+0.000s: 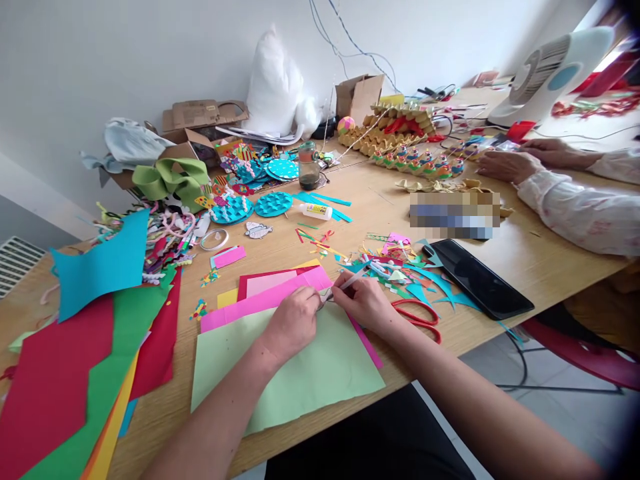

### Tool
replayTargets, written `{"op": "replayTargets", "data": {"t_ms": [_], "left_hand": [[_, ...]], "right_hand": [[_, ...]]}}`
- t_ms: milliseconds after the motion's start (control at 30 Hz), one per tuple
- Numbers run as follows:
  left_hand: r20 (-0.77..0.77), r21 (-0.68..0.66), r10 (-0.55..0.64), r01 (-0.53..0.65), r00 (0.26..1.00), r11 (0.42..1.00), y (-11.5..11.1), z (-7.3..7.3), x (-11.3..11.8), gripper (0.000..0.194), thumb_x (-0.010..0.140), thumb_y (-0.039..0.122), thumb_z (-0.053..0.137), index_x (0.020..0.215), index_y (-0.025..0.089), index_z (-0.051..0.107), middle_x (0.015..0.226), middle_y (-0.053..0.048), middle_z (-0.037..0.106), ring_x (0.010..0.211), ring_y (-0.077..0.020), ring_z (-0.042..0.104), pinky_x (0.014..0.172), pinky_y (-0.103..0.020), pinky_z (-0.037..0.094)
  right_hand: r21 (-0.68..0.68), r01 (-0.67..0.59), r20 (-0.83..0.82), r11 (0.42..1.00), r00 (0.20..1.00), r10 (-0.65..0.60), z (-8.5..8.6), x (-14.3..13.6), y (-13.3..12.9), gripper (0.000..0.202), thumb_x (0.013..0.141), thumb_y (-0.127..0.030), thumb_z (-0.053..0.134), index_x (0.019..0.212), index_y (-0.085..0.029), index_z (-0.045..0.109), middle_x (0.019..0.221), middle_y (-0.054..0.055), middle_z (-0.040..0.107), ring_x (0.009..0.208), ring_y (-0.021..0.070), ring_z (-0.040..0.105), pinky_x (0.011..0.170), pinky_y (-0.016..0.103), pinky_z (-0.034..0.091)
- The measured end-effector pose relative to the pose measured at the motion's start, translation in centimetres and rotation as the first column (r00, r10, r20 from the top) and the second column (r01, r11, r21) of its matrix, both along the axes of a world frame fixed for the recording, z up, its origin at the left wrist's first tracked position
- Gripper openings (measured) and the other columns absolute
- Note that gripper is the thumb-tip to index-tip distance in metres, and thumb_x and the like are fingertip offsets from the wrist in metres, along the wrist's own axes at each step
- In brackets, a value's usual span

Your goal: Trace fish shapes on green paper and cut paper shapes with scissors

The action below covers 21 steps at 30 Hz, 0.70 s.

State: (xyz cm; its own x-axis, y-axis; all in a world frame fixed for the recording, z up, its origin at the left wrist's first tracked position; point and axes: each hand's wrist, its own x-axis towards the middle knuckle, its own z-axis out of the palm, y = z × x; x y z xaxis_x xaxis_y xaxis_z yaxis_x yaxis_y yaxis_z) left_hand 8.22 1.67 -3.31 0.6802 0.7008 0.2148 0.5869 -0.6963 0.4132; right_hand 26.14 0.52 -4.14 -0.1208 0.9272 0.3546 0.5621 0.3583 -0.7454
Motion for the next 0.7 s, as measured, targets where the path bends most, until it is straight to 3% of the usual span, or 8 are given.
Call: {"op": "replayTargets", "data": {"t_ms": [267, 700], "left_hand": [[-0.009, -0.002, 0.013, -0.013, 1.000, 1.000, -0.02, -0.08, 0.08, 0.033, 0.071, -0.007, 0.038, 0.084, 0.014, 0.060, 0.086, -0.007, 0.061, 0.087, -0.0203, 0.056, 0.079, -0.032, 0.048], [0.045, -0.042, 0.041, -0.039, 0.998, 0.998, -0.07, 0.11, 0.37, 0.035, 0.078, -0.006, 0.036, 0.089, 0.016, 0.061, 0.088, -0.007, 0.059, 0.088, -0.0190, 0.055, 0.081, -0.033, 0.047]], "right_hand": [[0.043, 0.005, 0.057, 0.999, 0.998, -0.007, -0.42, 0.06, -0.04, 0.025, 0.083, -0.021, 0.050, 0.059, -0.019, 0.047, 0.065, 0.001, 0.060, 0.047, 0.0079, 0.046, 0.049, 0.022, 0.033], [-0.017, -0.001, 0.007, 1.000, 1.000, 0.001, -0.18, 0.29, -0.21, 0.018, 0.082, -0.022, 0.053, 0.064, -0.018, 0.052, 0.056, -0.002, 0.053, 0.047, 0.0085, 0.045, 0.048, 0.021, 0.033]]}}
